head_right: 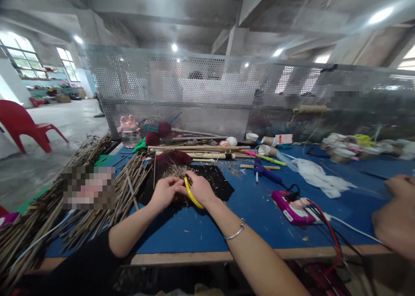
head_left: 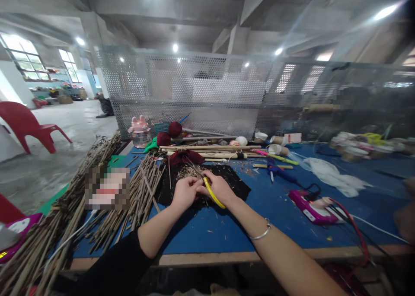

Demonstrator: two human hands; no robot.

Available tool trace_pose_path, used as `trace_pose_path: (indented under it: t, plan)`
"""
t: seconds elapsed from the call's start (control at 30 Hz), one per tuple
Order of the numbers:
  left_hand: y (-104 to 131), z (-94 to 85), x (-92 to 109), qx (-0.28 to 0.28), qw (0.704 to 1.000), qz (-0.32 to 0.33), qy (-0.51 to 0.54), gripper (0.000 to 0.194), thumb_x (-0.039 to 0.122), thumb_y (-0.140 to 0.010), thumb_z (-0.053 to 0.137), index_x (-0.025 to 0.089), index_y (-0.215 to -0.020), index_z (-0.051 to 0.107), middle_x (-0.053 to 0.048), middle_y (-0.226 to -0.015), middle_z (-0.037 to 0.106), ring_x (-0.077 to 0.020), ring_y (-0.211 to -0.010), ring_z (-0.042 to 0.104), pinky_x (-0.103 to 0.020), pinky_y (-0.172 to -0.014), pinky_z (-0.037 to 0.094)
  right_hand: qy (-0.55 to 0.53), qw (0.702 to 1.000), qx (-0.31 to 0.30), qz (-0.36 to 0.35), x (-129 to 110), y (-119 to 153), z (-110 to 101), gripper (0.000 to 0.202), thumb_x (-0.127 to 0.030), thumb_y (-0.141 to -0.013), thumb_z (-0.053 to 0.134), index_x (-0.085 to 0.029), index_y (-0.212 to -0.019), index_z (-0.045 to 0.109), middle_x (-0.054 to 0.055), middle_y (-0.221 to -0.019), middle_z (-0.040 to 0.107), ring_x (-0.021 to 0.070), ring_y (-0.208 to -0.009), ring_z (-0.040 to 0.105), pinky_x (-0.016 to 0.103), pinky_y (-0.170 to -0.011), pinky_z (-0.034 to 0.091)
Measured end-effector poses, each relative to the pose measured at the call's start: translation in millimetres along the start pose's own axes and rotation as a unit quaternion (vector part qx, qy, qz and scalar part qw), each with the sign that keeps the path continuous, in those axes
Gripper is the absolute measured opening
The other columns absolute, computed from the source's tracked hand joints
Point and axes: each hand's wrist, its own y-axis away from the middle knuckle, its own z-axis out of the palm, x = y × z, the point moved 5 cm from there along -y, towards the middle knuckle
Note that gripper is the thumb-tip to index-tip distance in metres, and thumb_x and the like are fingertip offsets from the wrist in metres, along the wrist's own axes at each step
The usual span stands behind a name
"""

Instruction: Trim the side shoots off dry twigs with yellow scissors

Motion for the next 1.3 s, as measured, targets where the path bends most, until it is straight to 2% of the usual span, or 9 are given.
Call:
trace_pose_path:
  t: [0.2,0.37,0.53,0.63,0.77,0.9,1.07,1.3]
  plan:
    - [3.7,1.9,1.8,-0.013,0.999,-0.039,-0.011,0.019,0.033,-0.069,0.06,0.015,-0.063,0.062,0.0,-0.05,0.057,-0.0086,-0.04,0.047,-0.017,-0.035,0.035,-0.012,1.0,-0.023,-0.011,2.9,-1.5,-0.7,0.048,-0.055,-0.072,0.055,-0.02,-0.104,0.055,0.003,-0.071,0.062,0.0153,-0.06,0.055,0.021,-0.054,0.035]
    - [1.4,0.8,1.9,-0.022,1.0,-0.005,-0.014,0.024,0.038,-0.069,0.059,0.015,-0.061,0.062,0.0,-0.05,0.056,-0.0082,-0.04,0.045,-0.018,-0.037,0.036,-0.018,0.999,-0.028,-0.015,2.8,-1.7,-3.6,0.042,-0.052,-0.074,0.053,-0.019,-0.099,0.058,0.003,-0.071,0.062,0.0148,-0.06,0.055,0.021,-0.054,0.035]
    - [-0.5,1.0,1.5,-0.04,0.999,0.022,-0.005,0.031,0.045,-0.071,0.055,0.016,-0.061,0.059,0.003,-0.05,0.051,-0.0071,-0.038,0.04,-0.019,-0.038,0.035,0.024,0.999,-0.026,0.01,2.3,0.5,-4.0,0.051,-0.052,-0.07,0.058,-0.021,-0.111,0.049,0.002,-0.076,0.062,0.0163,-0.065,0.057,0.023,-0.056,0.034]
    - [-0.4,3.0,0.5,-0.055,0.998,0.02,-0.004,0.032,0.047,-0.071,0.055,0.016,-0.061,0.058,0.003,-0.049,0.05,-0.007,-0.038,0.039,-0.019,-0.037,0.034,0.015,0.999,-0.034,-0.001,-0.3,1.6,-3.2,0.056,-0.054,-0.069,0.058,-0.023,-0.113,0.046,0.003,-0.086,0.061,0.0176,-0.075,0.057,0.024,-0.062,0.037]
    - [0.6,5.3,-0.2,-0.065,0.998,0.012,-0.008,0.032,0.046,-0.07,0.056,0.015,-0.064,0.06,0.003,-0.051,0.051,-0.0067,-0.038,0.04,-0.019,-0.038,0.035,-0.02,0.999,-0.02,-0.037,-1.9,0.6,-2.7,0.064,-0.054,-0.067,0.06,-0.019,-0.118,0.042,0.009,-0.107,0.056,0.0202,-0.094,0.054,0.03,-0.078,0.04]
    - [1.8,6.3,1.9,-0.068,0.998,0.018,-0.005,0.032,0.045,-0.072,0.054,0.014,-0.064,0.059,0.003,-0.048,0.05,-0.0067,-0.037,0.04,-0.018,-0.037,0.032,-0.021,0.998,-0.016,-0.06,0.1,-1.6,-0.1,0.07,-0.052,-0.064,0.064,-0.014,-0.119,0.043,0.013,-0.113,0.053,0.0233,-0.104,0.049,0.034,-0.088,0.038]
    - [1.6,6.3,1.7,-0.068,0.997,0.029,-0.017,0.034,0.046,-0.072,0.053,0.014,-0.062,0.058,0.003,-0.047,0.048,-0.0075,-0.038,0.04,-0.019,-0.037,0.032,-0.014,0.999,-0.012,-0.051,3.2,-3.0,1.5,0.068,-0.048,-0.065,0.064,-0.015,-0.12,0.044,0.014,-0.114,0.054,0.0244,-0.104,0.051,0.035,-0.087,0.039]
    - [-1.2,5.1,-1.2,-0.054,0.998,0.022,-0.016,0.034,0.047,-0.072,0.053,0.014,-0.062,0.056,0.004,-0.047,0.046,-0.0072,-0.039,0.037,-0.019,-0.037,0.031,-0.033,0.999,-0.018,-0.024,-1.1,-1.1,-0.8,0.056,-0.048,-0.068,0.062,-0.021,-0.115,0.049,0.008,-0.103,0.062,0.0208,-0.087,0.059,0.027,-0.071,0.042]
